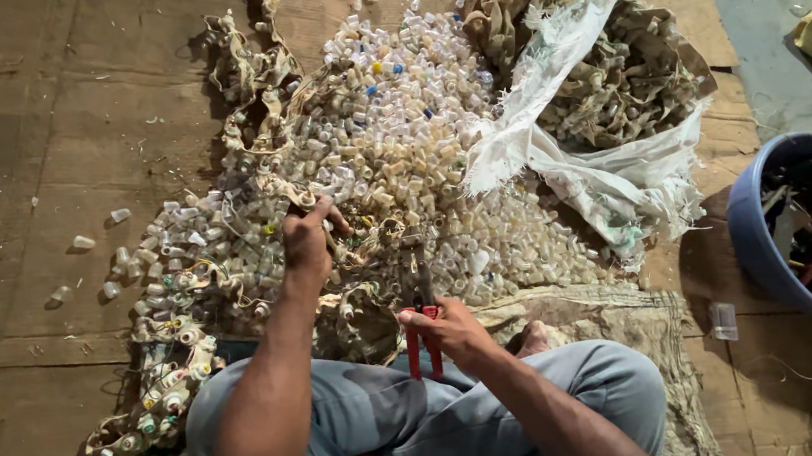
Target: The person sits on the floor and uses red-handled pliers to cut plastic caps off a long, tangled string of connected caps. The cut caps fall onto a large pile on the floor, and the person continues cutting along the string.
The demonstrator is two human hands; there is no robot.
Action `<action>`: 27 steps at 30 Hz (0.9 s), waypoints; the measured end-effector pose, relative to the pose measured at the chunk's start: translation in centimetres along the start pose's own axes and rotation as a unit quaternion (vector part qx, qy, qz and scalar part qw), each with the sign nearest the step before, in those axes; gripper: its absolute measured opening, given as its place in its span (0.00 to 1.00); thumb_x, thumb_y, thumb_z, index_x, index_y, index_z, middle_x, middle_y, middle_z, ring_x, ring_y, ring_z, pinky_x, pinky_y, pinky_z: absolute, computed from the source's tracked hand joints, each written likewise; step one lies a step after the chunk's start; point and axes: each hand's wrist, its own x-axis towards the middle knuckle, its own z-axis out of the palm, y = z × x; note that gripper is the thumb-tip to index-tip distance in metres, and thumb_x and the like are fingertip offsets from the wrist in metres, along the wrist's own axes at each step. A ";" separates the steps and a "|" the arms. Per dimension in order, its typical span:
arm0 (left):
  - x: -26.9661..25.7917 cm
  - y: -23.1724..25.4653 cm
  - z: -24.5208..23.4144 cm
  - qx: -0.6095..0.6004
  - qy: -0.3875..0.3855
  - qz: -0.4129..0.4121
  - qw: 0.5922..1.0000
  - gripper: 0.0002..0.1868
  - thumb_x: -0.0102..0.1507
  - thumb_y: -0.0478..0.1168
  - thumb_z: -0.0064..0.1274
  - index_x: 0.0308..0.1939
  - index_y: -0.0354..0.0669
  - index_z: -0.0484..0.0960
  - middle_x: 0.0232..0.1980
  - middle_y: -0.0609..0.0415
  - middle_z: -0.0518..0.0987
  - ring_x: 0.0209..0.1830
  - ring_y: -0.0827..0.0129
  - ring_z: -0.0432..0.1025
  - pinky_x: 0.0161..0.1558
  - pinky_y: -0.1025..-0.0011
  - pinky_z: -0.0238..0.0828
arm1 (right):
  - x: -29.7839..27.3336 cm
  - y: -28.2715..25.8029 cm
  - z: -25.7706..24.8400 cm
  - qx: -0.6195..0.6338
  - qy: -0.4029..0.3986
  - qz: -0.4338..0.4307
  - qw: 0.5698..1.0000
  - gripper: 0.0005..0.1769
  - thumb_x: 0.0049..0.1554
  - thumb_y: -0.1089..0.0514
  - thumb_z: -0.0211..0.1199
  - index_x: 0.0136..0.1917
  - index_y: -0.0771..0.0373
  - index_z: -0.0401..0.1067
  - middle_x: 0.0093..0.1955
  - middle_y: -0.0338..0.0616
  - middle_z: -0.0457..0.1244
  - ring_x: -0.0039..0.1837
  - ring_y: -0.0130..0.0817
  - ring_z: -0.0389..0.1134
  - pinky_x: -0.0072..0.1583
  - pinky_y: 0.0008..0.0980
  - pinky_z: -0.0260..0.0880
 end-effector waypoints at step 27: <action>-4.3 -3.1 2.9 0.489 0.233 0.070 0.838 0.35 0.63 0.59 0.61 0.27 0.22 0.78 0.28 0.29 0.78 0.30 0.38 0.75 0.34 0.47 0.68 | 5.1 -1.6 -1.0 0.268 -0.078 -0.059 0.958 0.07 0.59 0.58 0.63 0.48 0.64 0.74 0.33 0.45 0.65 0.31 0.36 0.70 0.36 0.40 0.75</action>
